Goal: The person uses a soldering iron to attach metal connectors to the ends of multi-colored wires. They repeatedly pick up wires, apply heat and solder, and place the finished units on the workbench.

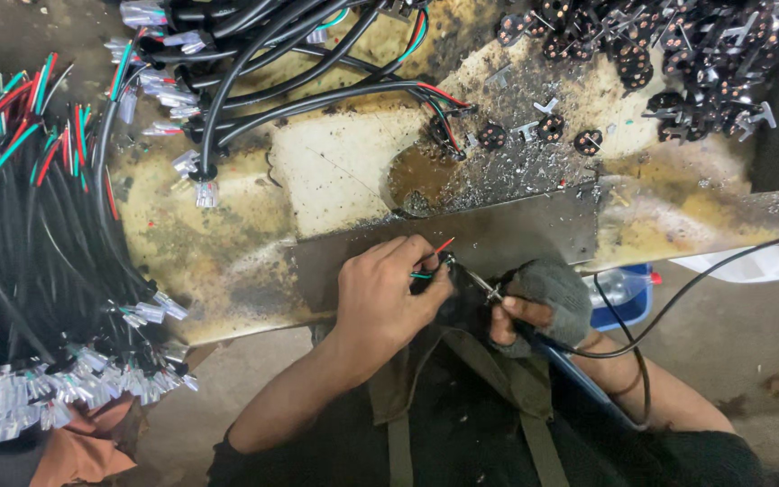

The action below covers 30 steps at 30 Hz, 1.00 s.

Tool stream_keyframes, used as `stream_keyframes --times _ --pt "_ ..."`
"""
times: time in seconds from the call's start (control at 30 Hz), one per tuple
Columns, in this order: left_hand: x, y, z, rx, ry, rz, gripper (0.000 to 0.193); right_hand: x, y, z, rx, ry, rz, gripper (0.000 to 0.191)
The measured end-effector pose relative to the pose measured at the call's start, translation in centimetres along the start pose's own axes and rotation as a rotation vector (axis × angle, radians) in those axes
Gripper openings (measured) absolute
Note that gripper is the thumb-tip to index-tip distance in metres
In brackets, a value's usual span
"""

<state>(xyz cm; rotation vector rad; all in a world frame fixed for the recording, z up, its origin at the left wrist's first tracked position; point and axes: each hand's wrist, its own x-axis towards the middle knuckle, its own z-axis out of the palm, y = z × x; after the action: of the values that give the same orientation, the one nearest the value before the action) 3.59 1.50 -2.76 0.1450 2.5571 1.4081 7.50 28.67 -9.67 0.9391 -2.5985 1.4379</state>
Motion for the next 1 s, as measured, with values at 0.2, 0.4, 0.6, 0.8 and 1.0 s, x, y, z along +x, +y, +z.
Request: stream_keyframes --times 0.2,0.4,0.6,0.8,1.0 --pt "0.0 0.1 0.2 0.013 0.027 -0.024 0.018 -0.3 -0.8 0.5 0.218 -0.128 0.464 0.008" --pt "0.1 0.2 0.2 -0.005 0.022 -0.037 0.018 -0.6 -2.2 1.4 0.146 0.196 0.488 0.018" --pt "0.1 0.1 0.2 0.011 0.000 -0.055 0.017 3.7 -2.4 0.1 0.361 0.118 0.411 0.026" --pt "0.0 0.0 0.2 0.069 0.037 0.020 0.017 8.7 -4.2 1.3 0.433 -0.056 0.299 0.020" --pt "-0.1 0.4 0.1 0.059 0.049 -0.001 0.026 7.0 -3.1 2.5 1.151 0.003 0.515 0.020"
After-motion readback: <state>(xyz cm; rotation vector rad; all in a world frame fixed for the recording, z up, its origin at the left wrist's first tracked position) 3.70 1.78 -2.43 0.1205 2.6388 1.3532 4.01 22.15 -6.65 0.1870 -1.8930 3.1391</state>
